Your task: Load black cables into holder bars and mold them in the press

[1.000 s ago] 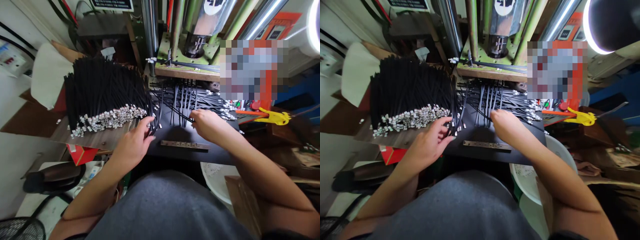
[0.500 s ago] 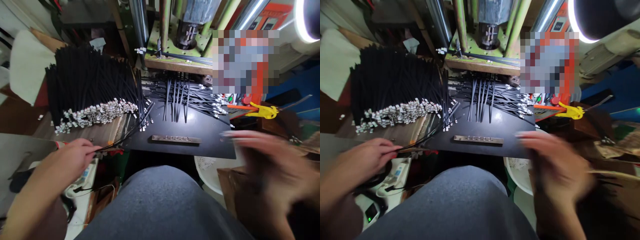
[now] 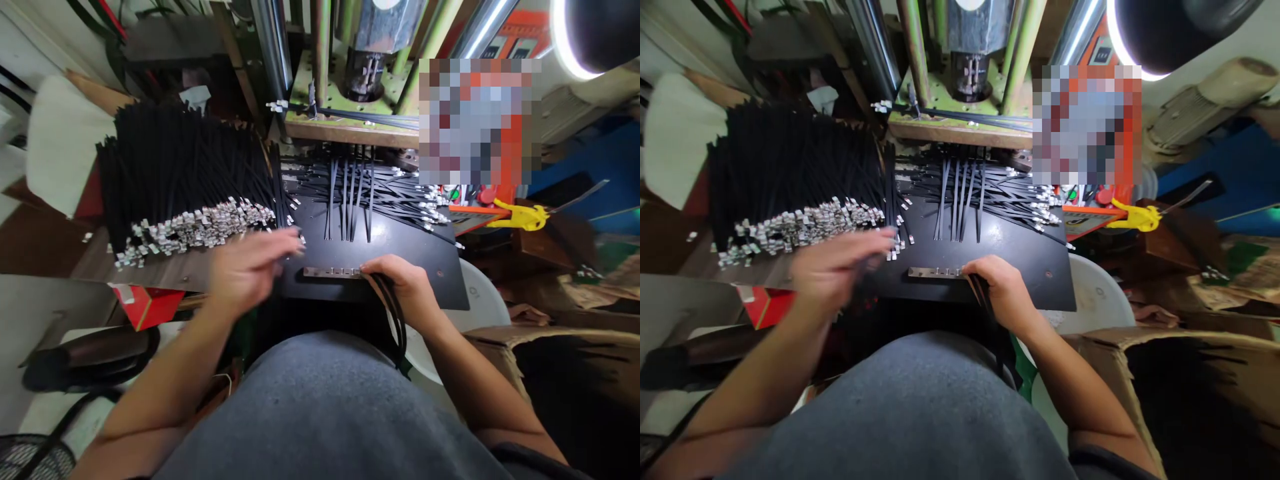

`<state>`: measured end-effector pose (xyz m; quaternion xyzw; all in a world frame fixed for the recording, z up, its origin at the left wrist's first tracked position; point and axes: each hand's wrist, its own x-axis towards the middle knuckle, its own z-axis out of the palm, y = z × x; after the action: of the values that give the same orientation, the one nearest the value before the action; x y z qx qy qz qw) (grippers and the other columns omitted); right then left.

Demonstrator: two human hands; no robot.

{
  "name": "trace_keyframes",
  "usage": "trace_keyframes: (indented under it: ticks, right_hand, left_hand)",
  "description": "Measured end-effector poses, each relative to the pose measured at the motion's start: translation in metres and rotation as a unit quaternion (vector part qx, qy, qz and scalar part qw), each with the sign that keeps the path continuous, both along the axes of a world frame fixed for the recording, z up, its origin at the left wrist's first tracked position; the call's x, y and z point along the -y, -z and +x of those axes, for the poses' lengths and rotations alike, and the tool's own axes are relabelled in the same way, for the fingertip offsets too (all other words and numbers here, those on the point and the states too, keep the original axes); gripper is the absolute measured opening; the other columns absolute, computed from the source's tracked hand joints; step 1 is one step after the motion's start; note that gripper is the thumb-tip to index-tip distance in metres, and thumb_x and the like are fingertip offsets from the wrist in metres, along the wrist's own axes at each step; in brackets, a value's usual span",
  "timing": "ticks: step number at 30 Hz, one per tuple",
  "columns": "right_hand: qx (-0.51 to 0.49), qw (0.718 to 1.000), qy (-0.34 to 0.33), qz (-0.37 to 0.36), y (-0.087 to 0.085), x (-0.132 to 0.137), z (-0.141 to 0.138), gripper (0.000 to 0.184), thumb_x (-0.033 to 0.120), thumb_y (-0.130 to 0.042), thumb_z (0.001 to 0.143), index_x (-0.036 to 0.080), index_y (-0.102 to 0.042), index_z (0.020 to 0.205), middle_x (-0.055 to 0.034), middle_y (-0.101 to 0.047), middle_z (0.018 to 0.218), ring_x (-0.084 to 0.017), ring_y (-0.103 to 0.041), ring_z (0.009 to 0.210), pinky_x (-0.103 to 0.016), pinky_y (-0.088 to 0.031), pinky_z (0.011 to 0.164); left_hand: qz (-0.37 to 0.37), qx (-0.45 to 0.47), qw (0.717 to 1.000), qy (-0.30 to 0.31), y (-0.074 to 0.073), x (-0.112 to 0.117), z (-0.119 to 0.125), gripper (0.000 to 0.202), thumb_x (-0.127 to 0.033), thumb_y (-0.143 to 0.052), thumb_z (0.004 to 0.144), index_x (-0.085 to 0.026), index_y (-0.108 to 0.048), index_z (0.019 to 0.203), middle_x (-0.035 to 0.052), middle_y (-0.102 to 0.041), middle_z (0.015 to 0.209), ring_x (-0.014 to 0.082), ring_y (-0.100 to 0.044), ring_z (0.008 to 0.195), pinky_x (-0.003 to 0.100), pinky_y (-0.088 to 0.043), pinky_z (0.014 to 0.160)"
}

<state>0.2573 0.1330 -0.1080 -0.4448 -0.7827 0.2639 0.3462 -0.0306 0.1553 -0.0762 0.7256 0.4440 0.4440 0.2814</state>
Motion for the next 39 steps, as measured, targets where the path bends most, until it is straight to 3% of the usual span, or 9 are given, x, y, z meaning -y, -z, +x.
trace_keyframes:
  ticks: [2, 4, 9, 14, 24, 27, 30, 35, 39]
  right_hand:
    - [0.032, 0.999, -0.015, 0.027, -0.002, 0.003, -0.005, 0.015, 0.015, -0.053, 0.095, 0.020, -0.066, 0.097, -0.0044, -0.071, 0.094, -0.017, -0.064, 0.089, -0.031, -0.053, 0.080]
    - [0.080, 0.995, -0.031, 0.059, -0.004, 0.005, -0.009, 0.019, 0.011, -0.049, 0.096, 0.018, -0.066, 0.098, -0.0069, -0.071, 0.098, -0.020, -0.062, 0.092, -0.034, -0.053, 0.082]
    - [0.099, 0.994, -0.016, 0.053, -0.007, 0.007, -0.005, 0.024, 0.011, -0.044, 0.098, 0.019, -0.066, 0.102, -0.0093, -0.069, 0.110, -0.020, -0.063, 0.100, -0.035, -0.054, 0.087]
    - [-0.017, 0.997, 0.077, 0.019, -0.002, 0.006, 0.009, 0.013, 0.015, -0.056, 0.095, 0.022, -0.066, 0.091, -0.0042, -0.070, 0.099, -0.017, -0.068, 0.095, -0.032, -0.056, 0.087]
    - [0.066, 0.986, -0.015, 0.154, 0.017, 0.009, -0.003, 0.018, 0.008, -0.052, 0.094, 0.016, -0.065, 0.104, -0.0109, -0.071, 0.102, -0.023, -0.066, 0.098, -0.042, -0.056, 0.090]
    - [0.080, 0.989, -0.032, 0.119, 0.011, 0.004, 0.002, 0.021, 0.008, -0.048, 0.094, 0.016, -0.066, 0.102, -0.0094, -0.071, 0.098, -0.022, -0.066, 0.096, -0.040, -0.057, 0.088]
    - [0.074, 0.993, -0.057, 0.073, -0.001, -0.021, 0.028, 0.018, 0.012, -0.053, 0.094, 0.021, -0.067, 0.103, -0.0058, -0.072, 0.100, -0.019, -0.067, 0.097, -0.035, -0.058, 0.086]
    - [0.218, 0.956, 0.102, 0.170, -0.011, -0.106, 0.112, 0.022, 0.021, -0.056, 0.095, 0.021, -0.064, 0.115, -0.0112, -0.063, 0.132, -0.028, -0.060, 0.115, -0.049, -0.045, 0.100]
    - [0.326, 0.926, 0.131, 0.142, -0.003, -0.164, 0.160, 0.028, 0.020, -0.050, 0.094, 0.018, -0.061, 0.120, -0.0108, -0.048, 0.149, -0.031, -0.055, 0.116, -0.053, -0.041, 0.101]
  left_hand:
    - [0.033, -0.018, 0.993, 0.109, 0.017, 0.003, 0.029, 0.019, -0.024, -0.058, 0.096, -0.024, -0.074, 0.107, 0.0030, -0.074, 0.110, 0.0189, -0.069, 0.108, 0.036, -0.058, 0.098]
    - [0.025, -0.030, 0.987, 0.154, 0.029, 0.002, 0.049, 0.021, -0.020, -0.059, 0.095, -0.021, -0.073, 0.110, 0.0043, -0.074, 0.109, 0.0176, -0.070, 0.105, 0.032, -0.059, 0.095]
    - [0.009, -0.010, 0.993, 0.121, 0.038, -0.001, 0.059, 0.020, -0.017, -0.057, 0.094, -0.018, -0.073, 0.107, 0.0057, -0.075, 0.102, 0.0148, -0.072, 0.094, 0.027, -0.060, 0.086]
    - [0.115, -0.094, 0.973, 0.178, 0.034, 0.003, 0.053, 0.029, -0.009, -0.050, 0.093, -0.016, -0.068, 0.115, 0.0077, -0.073, 0.110, 0.0162, -0.069, 0.104, 0.028, -0.058, 0.093]
    - [0.107, -0.166, 0.958, 0.208, 0.031, 0.002, 0.054, 0.030, -0.009, -0.048, 0.096, -0.015, -0.063, 0.122, 0.0092, -0.067, 0.116, 0.0177, -0.066, 0.106, 0.031, -0.058, 0.091]
    - [0.066, -0.150, 0.970, 0.180, 0.033, 0.005, 0.045, 0.033, -0.007, -0.050, 0.095, -0.016, -0.063, 0.124, 0.0117, -0.060, 0.116, 0.0174, -0.063, 0.109, 0.031, -0.056, 0.095]
    - [0.031, -0.112, 0.978, 0.175, 0.036, 0.006, 0.037, 0.033, -0.007, -0.056, 0.094, -0.018, -0.064, 0.124, 0.0098, -0.061, 0.116, 0.0162, -0.062, 0.111, 0.029, -0.054, 0.098]
    - [0.013, -0.099, 0.974, 0.202, 0.037, 0.004, 0.037, 0.017, -0.012, -0.059, 0.094, -0.017, -0.063, 0.110, 0.0046, -0.069, 0.109, 0.0166, -0.062, 0.117, 0.029, -0.050, 0.105]
    - [0.020, -0.128, 0.975, 0.179, 0.034, 0.003, 0.041, 0.012, -0.011, -0.058, 0.094, -0.017, -0.062, 0.103, 0.0039, -0.070, 0.105, 0.0186, -0.066, 0.110, 0.033, -0.055, 0.098]
